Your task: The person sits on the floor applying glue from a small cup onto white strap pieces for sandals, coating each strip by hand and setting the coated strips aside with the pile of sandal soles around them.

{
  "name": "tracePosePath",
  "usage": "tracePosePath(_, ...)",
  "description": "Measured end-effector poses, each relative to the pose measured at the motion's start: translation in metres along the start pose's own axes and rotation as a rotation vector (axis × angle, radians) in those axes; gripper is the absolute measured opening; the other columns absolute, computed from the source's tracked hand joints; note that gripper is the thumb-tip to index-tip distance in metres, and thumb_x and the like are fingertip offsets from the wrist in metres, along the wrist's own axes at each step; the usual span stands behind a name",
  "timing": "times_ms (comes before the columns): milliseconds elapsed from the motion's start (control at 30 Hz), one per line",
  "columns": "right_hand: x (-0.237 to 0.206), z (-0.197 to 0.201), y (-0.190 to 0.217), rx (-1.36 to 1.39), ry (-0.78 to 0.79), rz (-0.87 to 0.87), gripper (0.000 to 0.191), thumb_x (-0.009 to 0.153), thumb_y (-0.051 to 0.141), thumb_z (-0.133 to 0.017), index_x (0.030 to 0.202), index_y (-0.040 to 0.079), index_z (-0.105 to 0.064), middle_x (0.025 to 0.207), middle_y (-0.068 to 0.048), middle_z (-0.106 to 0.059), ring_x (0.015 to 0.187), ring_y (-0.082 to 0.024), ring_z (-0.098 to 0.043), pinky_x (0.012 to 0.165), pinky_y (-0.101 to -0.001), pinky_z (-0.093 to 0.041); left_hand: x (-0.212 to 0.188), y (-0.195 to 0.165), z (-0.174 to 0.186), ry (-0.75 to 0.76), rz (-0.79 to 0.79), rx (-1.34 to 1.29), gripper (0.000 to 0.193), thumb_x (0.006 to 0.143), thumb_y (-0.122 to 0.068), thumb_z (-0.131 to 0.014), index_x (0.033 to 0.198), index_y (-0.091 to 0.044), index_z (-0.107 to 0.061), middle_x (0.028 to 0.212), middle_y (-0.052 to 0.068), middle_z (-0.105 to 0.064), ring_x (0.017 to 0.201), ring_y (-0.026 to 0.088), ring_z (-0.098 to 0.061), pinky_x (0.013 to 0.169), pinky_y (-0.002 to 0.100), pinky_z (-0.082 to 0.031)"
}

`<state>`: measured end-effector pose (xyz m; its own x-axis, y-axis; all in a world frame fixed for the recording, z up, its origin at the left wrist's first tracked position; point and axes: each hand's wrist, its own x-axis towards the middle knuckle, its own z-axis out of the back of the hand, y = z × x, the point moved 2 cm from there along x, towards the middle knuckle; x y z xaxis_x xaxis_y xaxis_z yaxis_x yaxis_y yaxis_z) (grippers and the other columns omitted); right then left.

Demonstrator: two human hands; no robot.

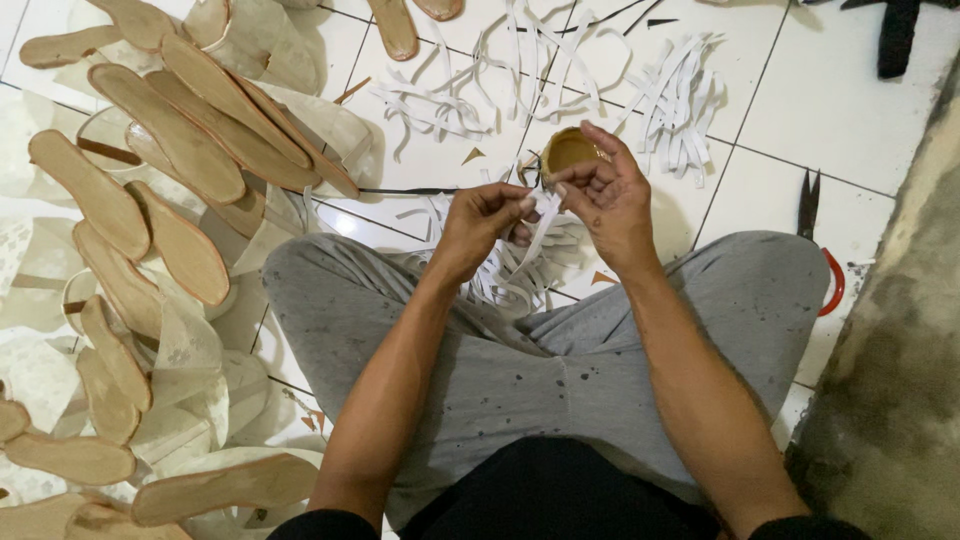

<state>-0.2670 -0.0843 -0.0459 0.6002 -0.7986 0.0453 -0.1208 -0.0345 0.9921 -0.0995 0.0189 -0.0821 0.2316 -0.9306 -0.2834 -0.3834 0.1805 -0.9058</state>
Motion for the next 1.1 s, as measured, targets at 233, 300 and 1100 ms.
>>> tracePosePath(233, -0.003, -0.007, -0.003, 0.079, -0.04, 0.045, 0.073, 0.094, -0.014, -0.069, 0.157, 0.004, -0.038, 0.128, -0.016, -0.066, 0.099, -0.012, -0.069, 0.083, -0.0284, -0.063, 0.001, 0.003, -0.003, -0.097, -0.073, -0.109, 0.015, 0.1, -0.01, -0.065, 0.102, 0.004, -0.071, 0.094, 0.009, -0.076, 0.084, 0.015, -0.074, 0.071, 0.031, -0.063)
tracePosePath(300, -0.007, -0.013, -0.007, 0.042, -0.064, 0.087, 0.069, 0.095, -0.015, -0.07, 0.155, 0.004, -0.043, 0.128, -0.016, -0.064, 0.102, -0.013, -0.068, 0.091, -0.0288, -0.062, 0.001, 0.005, -0.009, -0.084, -0.123, -0.029, 0.016, 0.105, -0.009, -0.068, 0.105, 0.006, -0.072, 0.089, 0.011, -0.073, 0.077, 0.015, -0.067, 0.066, 0.028, -0.055)
tracePosePath(1100, -0.013, -0.022, -0.002, -0.114, -0.132, 0.274, 0.061, 0.094, -0.018, -0.072, 0.147, 0.004, -0.053, 0.14, -0.012, -0.056, 0.103, -0.014, -0.068, 0.091, -0.0267, -0.059, -0.004, 0.005, -0.018, 0.046, 0.053, -0.125, 0.023, 0.102, -0.01, -0.066, 0.115, 0.009, -0.066, 0.094, 0.012, -0.075, 0.083, 0.019, -0.077, 0.067, 0.031, -0.063)
